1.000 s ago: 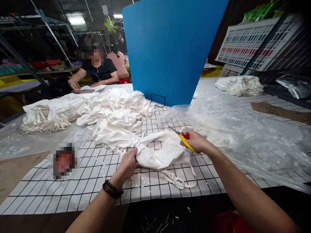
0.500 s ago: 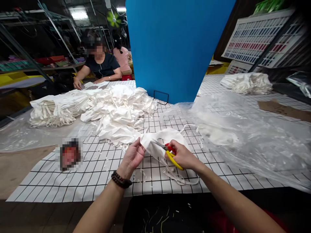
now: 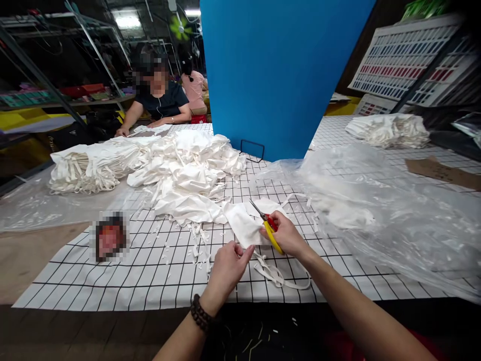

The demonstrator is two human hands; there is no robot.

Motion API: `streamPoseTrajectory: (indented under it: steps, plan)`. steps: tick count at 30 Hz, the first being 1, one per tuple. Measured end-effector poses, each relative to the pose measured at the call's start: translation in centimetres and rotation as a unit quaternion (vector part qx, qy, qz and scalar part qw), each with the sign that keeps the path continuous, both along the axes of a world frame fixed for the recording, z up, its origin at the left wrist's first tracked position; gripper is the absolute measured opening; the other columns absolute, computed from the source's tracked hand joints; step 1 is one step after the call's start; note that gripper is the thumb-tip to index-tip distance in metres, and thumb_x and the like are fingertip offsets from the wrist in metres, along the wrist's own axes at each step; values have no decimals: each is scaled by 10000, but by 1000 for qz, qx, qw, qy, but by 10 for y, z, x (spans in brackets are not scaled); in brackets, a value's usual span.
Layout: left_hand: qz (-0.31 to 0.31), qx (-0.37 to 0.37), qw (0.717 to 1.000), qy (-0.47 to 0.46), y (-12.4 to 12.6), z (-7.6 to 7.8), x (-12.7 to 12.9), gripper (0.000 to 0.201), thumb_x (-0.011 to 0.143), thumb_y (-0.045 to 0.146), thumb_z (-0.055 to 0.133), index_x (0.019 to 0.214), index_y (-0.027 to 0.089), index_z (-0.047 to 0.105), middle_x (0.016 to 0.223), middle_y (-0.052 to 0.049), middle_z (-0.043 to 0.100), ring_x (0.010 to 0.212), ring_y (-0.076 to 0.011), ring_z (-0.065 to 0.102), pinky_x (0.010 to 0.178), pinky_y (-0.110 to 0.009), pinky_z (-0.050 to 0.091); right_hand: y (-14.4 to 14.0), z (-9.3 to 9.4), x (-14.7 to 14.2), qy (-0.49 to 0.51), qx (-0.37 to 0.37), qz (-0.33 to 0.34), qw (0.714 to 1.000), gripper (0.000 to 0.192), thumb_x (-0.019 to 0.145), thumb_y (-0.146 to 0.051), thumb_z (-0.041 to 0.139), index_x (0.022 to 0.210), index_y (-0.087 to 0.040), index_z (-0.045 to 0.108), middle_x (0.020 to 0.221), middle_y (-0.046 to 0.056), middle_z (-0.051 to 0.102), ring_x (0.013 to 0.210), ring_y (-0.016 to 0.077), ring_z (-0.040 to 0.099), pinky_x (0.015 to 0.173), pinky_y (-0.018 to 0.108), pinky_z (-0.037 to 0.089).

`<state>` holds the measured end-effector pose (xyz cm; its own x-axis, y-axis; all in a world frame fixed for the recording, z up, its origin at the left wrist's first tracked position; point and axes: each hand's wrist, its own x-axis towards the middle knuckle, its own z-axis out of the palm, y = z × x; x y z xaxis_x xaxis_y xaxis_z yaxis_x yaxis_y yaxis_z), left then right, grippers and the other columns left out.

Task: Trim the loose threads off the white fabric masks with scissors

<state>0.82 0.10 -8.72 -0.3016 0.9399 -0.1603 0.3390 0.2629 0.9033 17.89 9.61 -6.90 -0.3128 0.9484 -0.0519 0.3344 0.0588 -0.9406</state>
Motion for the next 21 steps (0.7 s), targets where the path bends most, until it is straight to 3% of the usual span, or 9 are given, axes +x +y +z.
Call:
streamPoseTrajectory:
  steps: [2,3,8,9,11,13,15,18,21]
  plan:
    - [-54,-23,984,169,7,5,2,435,799,548,618,580,188,510,562,-20,548,580,-179,507,568,-286,278,0,3,1,18,3,4,1000,308,687,-326,701,827,-226,446,763,-30,589,694,161,556,621,276,444]
    - [-67,-32,977,200,12,7,3,418,815,526,600,582,190,514,577,-34,563,598,-193,523,569,-291,267,0,4,1,26,3,3,1000,309,682,-323,704,825,-225,448,766,-27,593,694,163,558,620,277,447]
    - [-104,-43,978,174,19,10,1,220,831,360,601,702,185,570,696,-48,640,654,-183,566,571,-271,313,1,4,10,29,10,-30,999,308,658,-303,719,812,-221,465,845,3,625,732,179,583,645,300,470]
    - [-109,-48,984,131,16,11,1,219,849,375,582,743,185,565,710,-40,644,620,-162,556,550,-257,326,2,4,13,23,13,-43,999,296,664,-300,714,816,-222,472,873,12,630,750,185,588,657,307,473]
    - [-117,-67,990,-53,8,12,0,246,880,426,549,832,185,533,764,-29,655,523,-110,508,480,-224,330,4,5,18,0,23,-79,997,257,689,-287,695,825,-225,486,937,27,638,784,195,596,676,320,474]
    - [-105,-85,946,-296,-2,15,2,273,874,441,581,886,180,498,816,-27,655,467,-64,456,428,-188,317,4,7,23,-29,38,-119,992,245,698,-262,691,850,-232,500,1006,36,639,806,197,600,688,326,472]
    - [-87,-101,882,-452,-10,20,6,294,826,384,681,901,158,508,816,-24,647,484,-39,464,443,-159,352,0,10,27,-20,49,-129,990,275,699,-237,702,891,-241,505,1071,40,629,811,187,596,685,317,472]
    - [-78,-133,840,-520,-18,29,15,313,768,269,769,956,98,586,768,-26,631,557,-38,520,540,-145,441,-17,16,31,80,10,-9,997,317,724,-234,722,940,-246,491,1099,40,618,741,144,571,630,278,467]
    - [-79,-127,844,-514,-22,37,21,343,761,266,780,999,64,638,781,-44,642,588,-47,544,590,-160,480,-39,18,29,149,-62,124,979,340,743,-252,752,950,-241,481,1072,33,618,681,110,550,623,264,474]
